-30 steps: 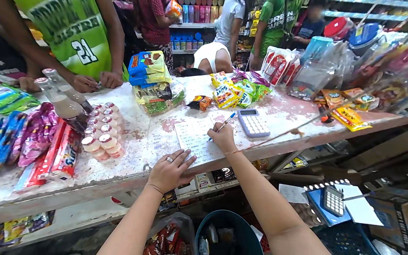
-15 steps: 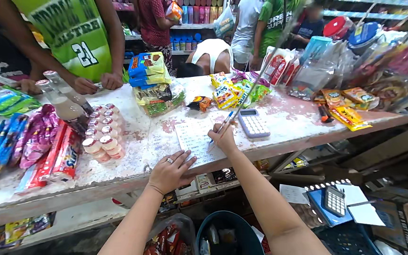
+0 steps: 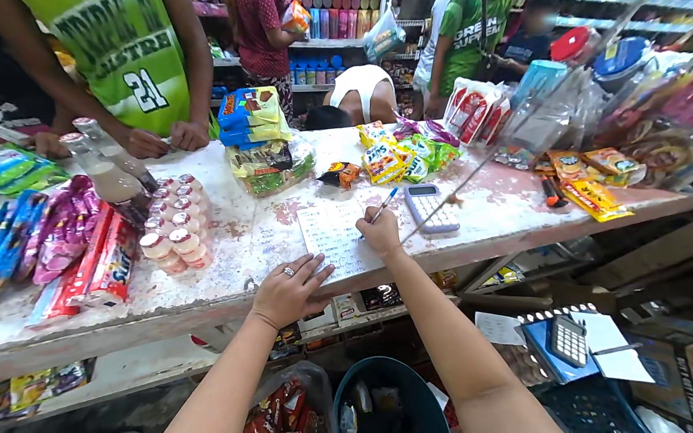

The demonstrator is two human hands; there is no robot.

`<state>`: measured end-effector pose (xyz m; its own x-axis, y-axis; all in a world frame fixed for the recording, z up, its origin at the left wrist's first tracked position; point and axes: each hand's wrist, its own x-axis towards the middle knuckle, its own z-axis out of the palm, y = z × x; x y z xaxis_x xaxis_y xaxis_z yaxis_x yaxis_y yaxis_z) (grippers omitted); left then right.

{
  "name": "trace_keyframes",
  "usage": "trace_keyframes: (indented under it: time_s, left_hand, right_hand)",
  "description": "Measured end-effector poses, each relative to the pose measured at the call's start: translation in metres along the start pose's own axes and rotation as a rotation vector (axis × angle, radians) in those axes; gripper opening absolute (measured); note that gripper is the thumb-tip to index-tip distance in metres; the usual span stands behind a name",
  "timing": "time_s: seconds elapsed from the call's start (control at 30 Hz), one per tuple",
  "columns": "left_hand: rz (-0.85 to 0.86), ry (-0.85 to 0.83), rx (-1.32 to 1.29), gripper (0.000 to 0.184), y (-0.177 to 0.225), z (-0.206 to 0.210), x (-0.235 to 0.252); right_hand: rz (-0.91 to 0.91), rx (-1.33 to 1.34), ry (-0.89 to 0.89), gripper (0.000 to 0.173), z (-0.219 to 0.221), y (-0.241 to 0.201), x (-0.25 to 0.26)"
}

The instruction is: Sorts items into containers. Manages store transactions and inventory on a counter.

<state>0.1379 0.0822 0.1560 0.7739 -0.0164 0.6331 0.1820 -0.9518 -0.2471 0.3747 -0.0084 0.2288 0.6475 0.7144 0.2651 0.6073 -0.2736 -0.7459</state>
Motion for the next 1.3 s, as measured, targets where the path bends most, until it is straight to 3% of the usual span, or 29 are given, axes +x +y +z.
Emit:
trace_keyframes:
  time_s: [0.1,0.43,0.63,1.0,1.3]
  left_hand:
    - [0.005,0.003,0.006,0.062,0.000,0.001,0.000]
    - [0.002,0.003,0.017,0.062,-0.001,0.001,0.000]
    - [0.005,0.004,0.020,0.062,-0.001,0.002,-0.002]
    - [0.006,0.013,0.036,0.062,0.000,0.003,-0.001]
    - [0.003,0.012,0.015,0.062,0.001,0.003,-0.001]
  right_hand:
    - [0.025,0.002,-0.060,0.022,-0.006,0.000,0.003]
    - [0.044,0.239,0.084,0.023,-0.009,0.024,0.006]
    - [0.014,-0.029,0.008,0.024,-0.015,0.015,0.005]
    - [0.038,0.158,0.008,0.023,-0.012,0.029,0.010]
    - [0.050,0.059,-0.045,0.023,-0.019,0.023,0.009]
